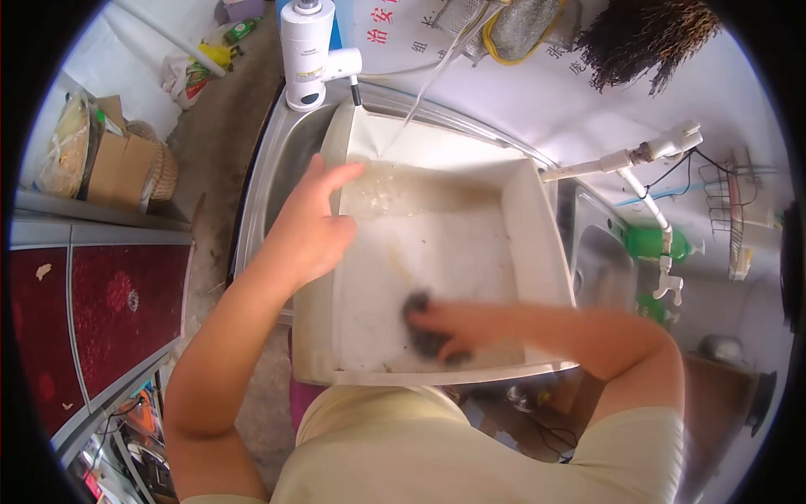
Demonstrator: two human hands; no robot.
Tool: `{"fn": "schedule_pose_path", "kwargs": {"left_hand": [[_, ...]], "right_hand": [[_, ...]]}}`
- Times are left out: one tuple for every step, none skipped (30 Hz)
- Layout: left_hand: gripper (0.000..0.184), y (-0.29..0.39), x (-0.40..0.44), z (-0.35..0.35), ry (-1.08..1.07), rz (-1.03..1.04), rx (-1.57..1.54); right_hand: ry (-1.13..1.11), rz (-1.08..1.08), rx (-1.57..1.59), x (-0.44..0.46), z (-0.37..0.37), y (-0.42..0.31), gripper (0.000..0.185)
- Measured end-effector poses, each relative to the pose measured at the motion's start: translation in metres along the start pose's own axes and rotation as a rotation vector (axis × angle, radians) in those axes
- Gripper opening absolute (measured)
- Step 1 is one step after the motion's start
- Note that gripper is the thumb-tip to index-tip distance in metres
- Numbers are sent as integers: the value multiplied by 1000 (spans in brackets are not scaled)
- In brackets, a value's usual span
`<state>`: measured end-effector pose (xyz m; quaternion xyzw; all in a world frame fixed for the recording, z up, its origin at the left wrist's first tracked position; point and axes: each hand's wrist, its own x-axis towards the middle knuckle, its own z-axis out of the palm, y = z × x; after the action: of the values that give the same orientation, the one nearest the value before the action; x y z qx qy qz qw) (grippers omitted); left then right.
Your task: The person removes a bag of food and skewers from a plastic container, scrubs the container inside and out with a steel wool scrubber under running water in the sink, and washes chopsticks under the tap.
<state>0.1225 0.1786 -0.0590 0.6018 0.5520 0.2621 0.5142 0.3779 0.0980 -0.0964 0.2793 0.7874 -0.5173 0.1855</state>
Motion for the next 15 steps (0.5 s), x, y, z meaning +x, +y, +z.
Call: {"fn": "schedule_pose_path", "kwargs": {"left_hand": [[64, 3, -1, 0, -2, -11, -5], [64, 6, -2, -1, -7, -23, -17], [64, 8, -2, -2, -13, -35, -28], [64, 11, -3, -3, -23, -49, -47], [64, 10, -2, -2, -27, -52, -55], [64, 10, -2, -2, -31, -55, -63], [64, 8, -1, -2, -30, -47, -57], [64, 7, -1, -1, -25, -38, -43], [64, 6, -1, 0, -19, -29, -30], [64, 6, -2, 1, -7, -20, -11], [64, 5, -2, 3, 8, -13, 8], [64, 4, -2, 4, 5, -10, 12], [64, 3, -1, 3, 4, -5, 17], [63, 2, -1, 3, 3, -1, 21], [63, 0, -1, 3, -1, 4, -12]], "right_hand": [[-175, 3, 23, 2, -1, -26, 72], [-203, 27, 15, -1, 0, -24, 71], [-231, 52, 11, -6, 2, -20, 71], [-234, 166, 42, -15, 3, -16, 70], [-238, 282, 73, -28, 4, -10, 70], [-221, 406, -14, -37, 7, -1, 70], [-210, 531, -96, -46, 10, 8, 71], [-177, 662, -301, -49, 16, 26, 73], [-181, 687, -461, -52, 21, 53, 72], [-186, 709, -624, -53, 20, 83, 71], [-95, 714, -651, -49, 15, 115, 65], [-3, 717, -673, -42, 6, 151, 58], [90, 719, -695, -34, -7, 185, 52], [183, 720, -717, -27, -19, 211, 45], [276, 720, -741, -25, -29, 224, 39]]}}
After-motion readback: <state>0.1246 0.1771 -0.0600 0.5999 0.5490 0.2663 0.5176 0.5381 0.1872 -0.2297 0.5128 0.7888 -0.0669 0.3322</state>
